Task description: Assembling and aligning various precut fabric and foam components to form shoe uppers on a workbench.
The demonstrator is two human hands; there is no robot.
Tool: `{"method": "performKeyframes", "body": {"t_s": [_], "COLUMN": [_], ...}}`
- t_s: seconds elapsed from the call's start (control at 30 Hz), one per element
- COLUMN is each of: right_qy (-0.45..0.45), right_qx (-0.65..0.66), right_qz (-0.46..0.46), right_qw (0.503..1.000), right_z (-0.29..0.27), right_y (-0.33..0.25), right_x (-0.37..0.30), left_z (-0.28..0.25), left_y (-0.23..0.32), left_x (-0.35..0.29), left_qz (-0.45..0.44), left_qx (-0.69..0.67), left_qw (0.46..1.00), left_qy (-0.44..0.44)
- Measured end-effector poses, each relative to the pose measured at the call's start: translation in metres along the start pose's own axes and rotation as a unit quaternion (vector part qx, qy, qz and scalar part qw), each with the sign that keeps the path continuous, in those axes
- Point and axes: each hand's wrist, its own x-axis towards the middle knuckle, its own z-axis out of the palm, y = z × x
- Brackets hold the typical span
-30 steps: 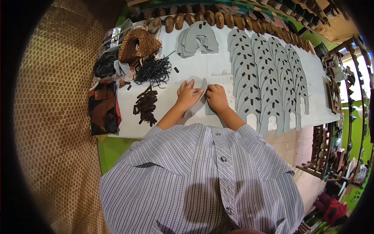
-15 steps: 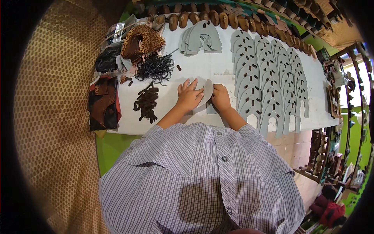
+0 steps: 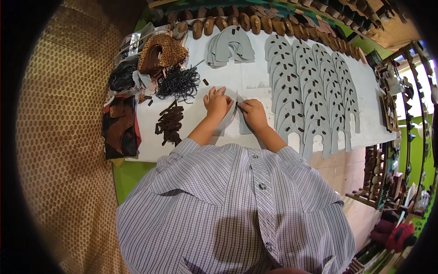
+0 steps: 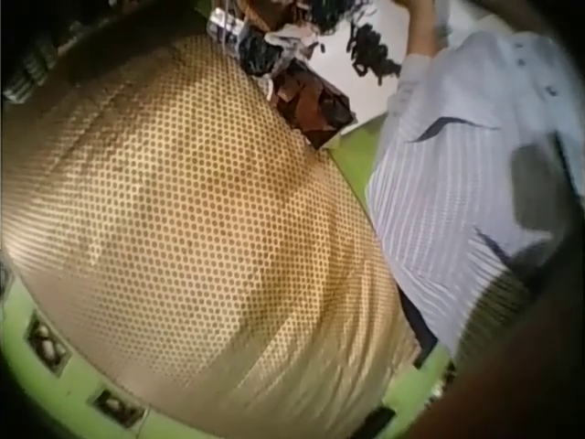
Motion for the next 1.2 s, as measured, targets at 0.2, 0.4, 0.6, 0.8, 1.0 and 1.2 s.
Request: {"method": "performKeyframes", "body": {"t_s": [0.2,0.4,0.6,0.8,1.0,1.2], "right_qy": [-0.012,-0.009,-0.023,-0.018,-0.014,-0.008], "right_qx": [-0.029,-0.014,-0.015,-0.013,-0.012,0.004], "right_qz": [-0.004,0.003,0.012,0.002,0.015,0.031], "right_qw": [1.0,1.0,1.0,1.0,1.0,0.999], "right_z": [-0.001,0.0,-0.001,0.001,0.001,0.0], "right_y": [0.006,0.003,0.004,0.007,0.006,0.001], "right_x": [-0.002,-0.003,-0.003,-0.002,-0.003,-0.001], "left_z": [-0.014,-0.008,-0.024,-0.022,-0.018,-0.02], "left_y": [0.016,0.015,0.028,0.037,0.034,0.027], "left_x": [0.003,0.008,0.013,0.016,0.014,0.011], "left_qz": [-0.029,-0.03,-0.06,-0.074,-0.066,-0.033], "left_qx": [0.034,0.048,0.08,0.124,0.119,0.123], "left_qw": [0.998,0.998,0.99,0.98,0.984,0.987], "left_qy": [-0.035,-0.041,-0.098,-0.136,-0.111,-0.094]}}
